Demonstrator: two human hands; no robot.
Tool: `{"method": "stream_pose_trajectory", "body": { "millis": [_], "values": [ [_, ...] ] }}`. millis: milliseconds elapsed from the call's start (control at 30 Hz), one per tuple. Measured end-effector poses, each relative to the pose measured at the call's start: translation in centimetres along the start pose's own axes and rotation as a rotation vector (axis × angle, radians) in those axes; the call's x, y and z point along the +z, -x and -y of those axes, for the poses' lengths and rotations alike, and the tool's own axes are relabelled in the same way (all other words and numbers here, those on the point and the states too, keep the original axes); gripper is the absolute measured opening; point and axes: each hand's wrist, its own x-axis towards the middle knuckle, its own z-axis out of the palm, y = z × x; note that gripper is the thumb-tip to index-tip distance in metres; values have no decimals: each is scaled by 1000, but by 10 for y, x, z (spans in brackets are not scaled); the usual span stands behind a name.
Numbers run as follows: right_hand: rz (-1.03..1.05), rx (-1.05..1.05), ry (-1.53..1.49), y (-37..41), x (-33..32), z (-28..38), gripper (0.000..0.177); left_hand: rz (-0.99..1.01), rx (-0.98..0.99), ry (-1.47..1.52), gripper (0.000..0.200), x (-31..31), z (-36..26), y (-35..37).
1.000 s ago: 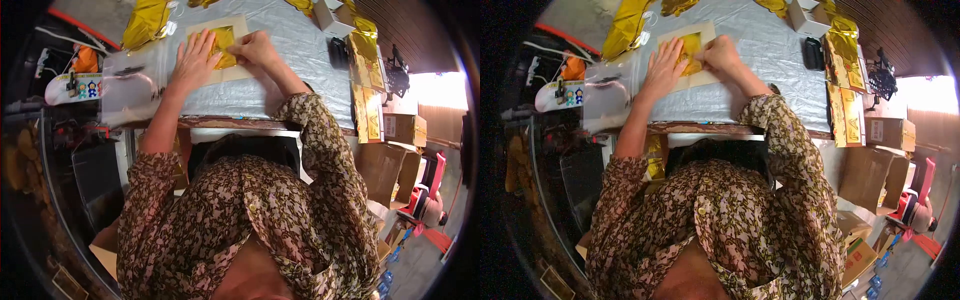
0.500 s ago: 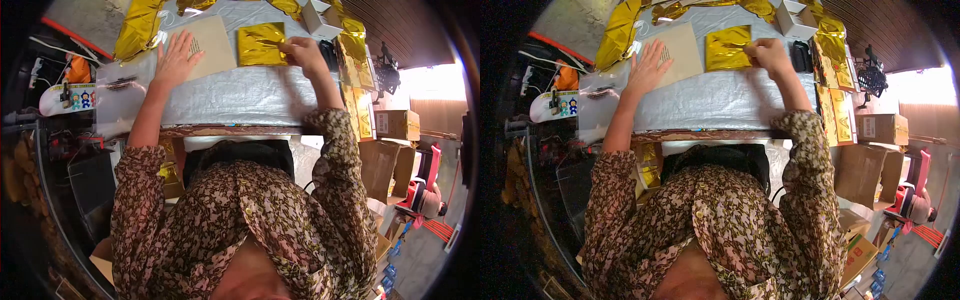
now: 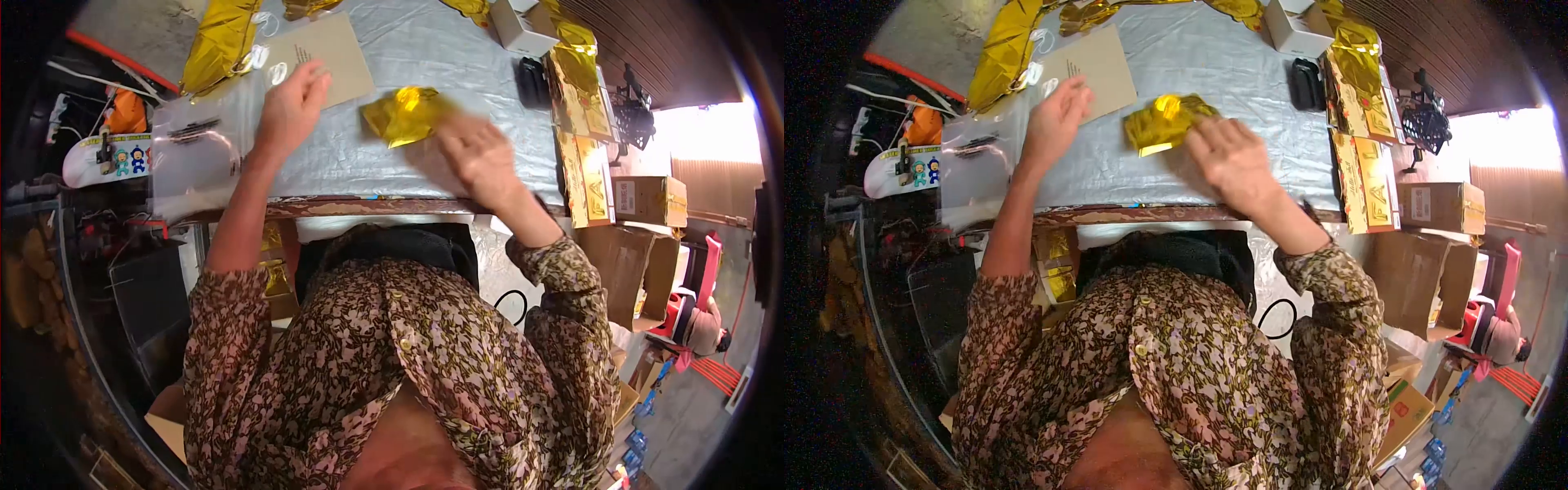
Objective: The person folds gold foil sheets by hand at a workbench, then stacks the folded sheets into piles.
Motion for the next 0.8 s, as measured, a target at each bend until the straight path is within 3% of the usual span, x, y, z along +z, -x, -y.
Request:
{"method": "stream_pose_trajectory", "body": {
  "millis": [67,100,233,367,533,600,667,800],
  "values": [
    [69,48,-35,14,11,15,22,207,-207,133,50,7,-24,18],
    [91,92,-102,18,15,20,23,209,-211,137,50,14,-27,23],
    [8,311,-546,26,9,23,27,226,-80,-79,64,28,-46,37],
    [19,775,-680,40,5,-2,33,243,58,-274,80,36,-54,42],
    [71,806,-703,48,5,-16,33,304,93,-224,81,51,-53,37],
    [123,726,-751,48,3,-15,33,299,127,-203,81,60,-47,32],
    [97,746,-740,47,6,-12,34,235,265,-179,67,67,-43,25],
    [21,870,-875,55,13,-13,37,345,238,-55,55,69,-53,19]
  ]
}}
